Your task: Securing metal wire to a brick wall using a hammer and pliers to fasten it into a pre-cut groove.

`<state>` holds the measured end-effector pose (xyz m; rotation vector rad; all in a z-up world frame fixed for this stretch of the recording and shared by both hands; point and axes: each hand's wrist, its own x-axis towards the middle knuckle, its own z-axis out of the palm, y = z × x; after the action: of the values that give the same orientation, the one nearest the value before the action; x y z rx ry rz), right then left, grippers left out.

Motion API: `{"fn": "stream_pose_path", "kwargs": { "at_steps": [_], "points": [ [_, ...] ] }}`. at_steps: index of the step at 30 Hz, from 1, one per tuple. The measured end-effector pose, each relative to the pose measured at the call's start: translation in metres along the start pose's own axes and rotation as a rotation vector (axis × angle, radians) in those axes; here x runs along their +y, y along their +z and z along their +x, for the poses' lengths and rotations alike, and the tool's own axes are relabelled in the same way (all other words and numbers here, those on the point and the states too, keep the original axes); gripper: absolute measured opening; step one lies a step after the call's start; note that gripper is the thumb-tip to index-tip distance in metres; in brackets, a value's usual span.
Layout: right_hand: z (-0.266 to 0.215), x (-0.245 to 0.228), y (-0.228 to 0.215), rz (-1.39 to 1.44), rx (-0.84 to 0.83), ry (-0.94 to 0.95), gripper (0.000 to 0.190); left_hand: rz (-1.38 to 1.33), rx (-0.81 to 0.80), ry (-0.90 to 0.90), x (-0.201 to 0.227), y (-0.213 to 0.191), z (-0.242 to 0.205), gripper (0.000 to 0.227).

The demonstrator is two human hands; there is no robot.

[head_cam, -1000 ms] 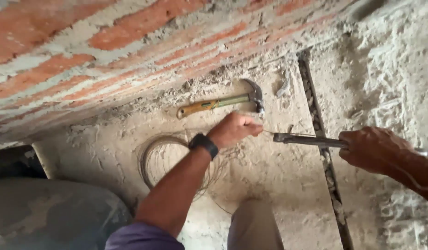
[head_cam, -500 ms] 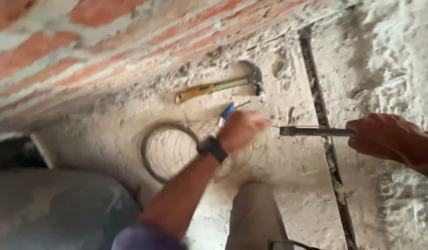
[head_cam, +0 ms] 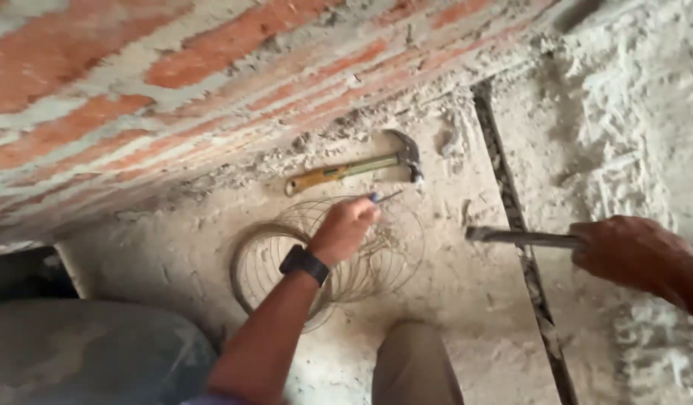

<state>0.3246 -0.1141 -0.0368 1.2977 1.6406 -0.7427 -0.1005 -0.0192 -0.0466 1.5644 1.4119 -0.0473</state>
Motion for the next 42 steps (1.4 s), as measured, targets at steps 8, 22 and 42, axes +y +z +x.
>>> {"fn": "stream_pose_path", "kwargs": {
  "at_steps": [8, 22, 42],
  "points": [
    [0.004, 0.012, -0.01, 0.154, 0.119, 0.099, 0.019, -0.217, -0.384, -0.346, 0.036, -0.044, -0.028, 0.052],
    [0.028, 0.002, -0.003, 0.328, 0.261, -0.006, 0.021, -0.154, 0.086, -0.076, -0.022, -0.014, -0.033, 0.03],
    [-0.033, -0.013, -0.088, 0.254, 0.04, 0.025, 0.018, 0.124, 0.36, 0.201, -0.103, -0.068, -0.081, 0.033]
  ]
}}
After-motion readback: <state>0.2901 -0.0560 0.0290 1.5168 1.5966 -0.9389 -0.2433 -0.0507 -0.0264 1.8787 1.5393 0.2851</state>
